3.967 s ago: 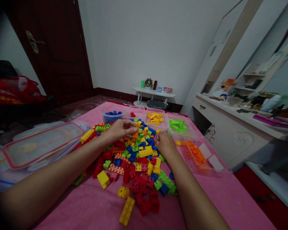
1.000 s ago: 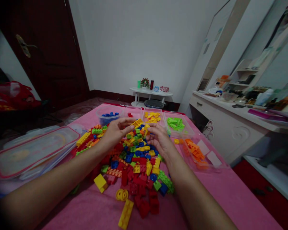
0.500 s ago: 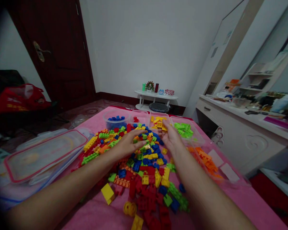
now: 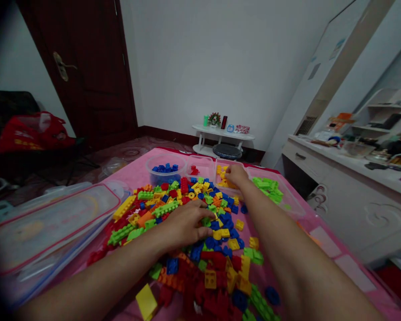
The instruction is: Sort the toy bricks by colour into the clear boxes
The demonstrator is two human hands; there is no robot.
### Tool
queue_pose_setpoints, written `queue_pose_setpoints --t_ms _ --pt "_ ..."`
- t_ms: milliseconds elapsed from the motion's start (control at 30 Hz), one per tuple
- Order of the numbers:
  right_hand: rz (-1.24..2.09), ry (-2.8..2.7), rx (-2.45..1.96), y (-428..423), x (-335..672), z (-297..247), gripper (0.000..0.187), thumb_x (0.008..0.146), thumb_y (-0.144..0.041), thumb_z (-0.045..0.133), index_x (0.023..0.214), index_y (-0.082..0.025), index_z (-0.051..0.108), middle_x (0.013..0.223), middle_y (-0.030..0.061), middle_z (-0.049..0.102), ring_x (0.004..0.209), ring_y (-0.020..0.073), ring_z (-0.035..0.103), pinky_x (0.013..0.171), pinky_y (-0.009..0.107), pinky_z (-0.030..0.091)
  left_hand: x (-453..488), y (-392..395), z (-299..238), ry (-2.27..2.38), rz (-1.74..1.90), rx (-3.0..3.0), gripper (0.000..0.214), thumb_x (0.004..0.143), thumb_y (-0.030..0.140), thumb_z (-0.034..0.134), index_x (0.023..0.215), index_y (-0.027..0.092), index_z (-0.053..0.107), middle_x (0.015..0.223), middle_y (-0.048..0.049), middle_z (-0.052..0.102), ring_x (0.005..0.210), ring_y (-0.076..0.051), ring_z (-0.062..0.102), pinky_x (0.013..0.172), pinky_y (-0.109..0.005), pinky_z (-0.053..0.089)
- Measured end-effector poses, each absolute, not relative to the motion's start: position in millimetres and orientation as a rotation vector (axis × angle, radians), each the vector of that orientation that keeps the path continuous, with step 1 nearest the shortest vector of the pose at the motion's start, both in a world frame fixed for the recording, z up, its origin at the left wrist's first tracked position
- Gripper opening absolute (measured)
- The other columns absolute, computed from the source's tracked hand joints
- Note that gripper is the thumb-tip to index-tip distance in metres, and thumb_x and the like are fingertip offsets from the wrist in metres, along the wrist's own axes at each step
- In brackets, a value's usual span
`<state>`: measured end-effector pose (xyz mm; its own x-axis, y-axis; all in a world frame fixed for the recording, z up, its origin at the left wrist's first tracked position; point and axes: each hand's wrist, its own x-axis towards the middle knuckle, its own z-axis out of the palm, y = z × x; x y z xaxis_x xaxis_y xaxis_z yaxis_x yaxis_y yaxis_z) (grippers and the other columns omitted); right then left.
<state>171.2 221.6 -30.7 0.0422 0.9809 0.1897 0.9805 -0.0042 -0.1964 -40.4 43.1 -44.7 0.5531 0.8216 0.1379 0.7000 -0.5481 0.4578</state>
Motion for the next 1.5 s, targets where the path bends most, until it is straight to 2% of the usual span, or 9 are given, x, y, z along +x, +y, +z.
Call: queue_pose_setpoints --t_ms 233,433,600,800,1000,1200,1300,1400,1500 --pt "-0.203 -2.063 -2.173 241 153 -37 0.034 0.067 -0.031 0.067 0.098 -0.019 0.068 0.102 0.0093 0.067 0.097 0.0240 0.060 0.076 0.029 0.044 -40 45 -46 1.233 0.491 2.426 0.038 0.076 0.043 0.058 0.110 0.029 0.064 0.108 -0.0065 0.055 0.099 -0.025 0.056 0.085 -0.037 0.046" --pt "-0.416 -1.791 -2.307 230 159 -40 0.039 0.083 -0.019 0.043 0.117 -0.009 0.059 0.115 0.0227 0.058 0.103 0.0300 0.057 0.076 0.035 0.046 -38 46 -46 1.230 0.491 2.421 0.038 0.076 0.043 0.057 0.111 0.029 0.064 0.109 -0.0069 0.055 0.100 -0.026 0.056 0.086 -0.038 0.046" --pt "-0.319 -2.004 -2.276 232 156 -50 0.034 0.075 -0.042 0.058 0.100 -0.020 0.068 0.102 0.0108 0.067 0.096 0.0257 0.061 0.073 0.032 0.047 -39 47 -47 1.240 0.489 2.423 0.037 0.076 0.043 0.058 0.110 0.029 0.064 0.109 -0.0063 0.056 0.101 -0.025 0.055 0.086 -0.037 0.046" --pt "-0.322 -2.120 -2.291 234 149 -53 0.034 0.067 -0.021 0.064 0.101 -0.017 0.069 0.105 0.0138 0.066 0.100 0.0273 0.060 0.080 0.035 0.045 -40 46 -47 1.222 0.500 2.441 0.037 0.076 0.042 0.057 0.111 0.029 0.063 0.110 -0.0060 0.056 0.101 -0.025 0.055 0.086 -0.037 0.046" --pt "-0.224 -2.154 -2.284 223 151 -43 0.031 0.063 -0.015 0.065 0.093 -0.019 0.071 0.105 0.0116 0.067 0.100 0.0271 0.060 0.081 0.036 0.046 -40 46 -47 1.224 0.503 2.445 0.037 0.076 0.042 0.058 0.109 0.029 0.064 0.109 -0.0065 0.057 0.101 -0.026 0.055 0.085 -0.038 0.046" --pt "-0.096 -2.037 -2.206 218 147 -21 0.016 0.063 -0.012 0.066 0.078 -0.012 0.071 0.092 0.0162 0.068 0.097 0.0327 0.060 0.080 0.043 0.047 -40 47 -49 1.218 0.507 2.464 0.038 0.076 0.043 0.057 0.110 0.028 0.064 0.107 -0.0068 0.057 0.102 -0.026 0.055 0.085 -0.037 0.046" --pt "0.066 -1.974 -2.111 220 139 -4 0.011 0.063 -0.013 0.068 0.073 -0.010 0.070 0.078 0.0144 0.068 0.082 0.0280 0.065 0.072 0.038 0.051 -40 47 -47 1.226 0.489 2.468 0.038 0.076 0.043 0.057 0.110 0.028 0.064 0.108 -0.0070 0.057 0.103 -0.026 0.055 0.085 -0.036 0.046" --pt "0.233 -1.874 -1.890 218 124 11 0.019 0.072 -0.018 0.064 0.089 -0.011 0.067 0.079 0.0091 0.068 0.068 0.0167 0.065 0.060 0.026 0.053 -40 46 -44 1.240 0.460 2.464 0.038 0.076 0.042 0.056 0.111 0.028 0.064 0.108 -0.0071 0.057 0.102 -0.025 0.055 0.085 -0.036 0.047" --pt "0.471 -1.641 -1.473 198 108 17 0.020 0.072 -0.017 0.062 0.092 -0.014 0.065 0.080 0.0062 0.067 0.066 0.0132 0.064 0.055 0.022 0.052 -41 46 -43 1.245 0.462 2.467 0.039 0.076 0.042 0.057 0.112 0.028 0.064 0.109 -0.0069 0.058 0.103 -0.025 0.056 0.086 -0.035 0.046"
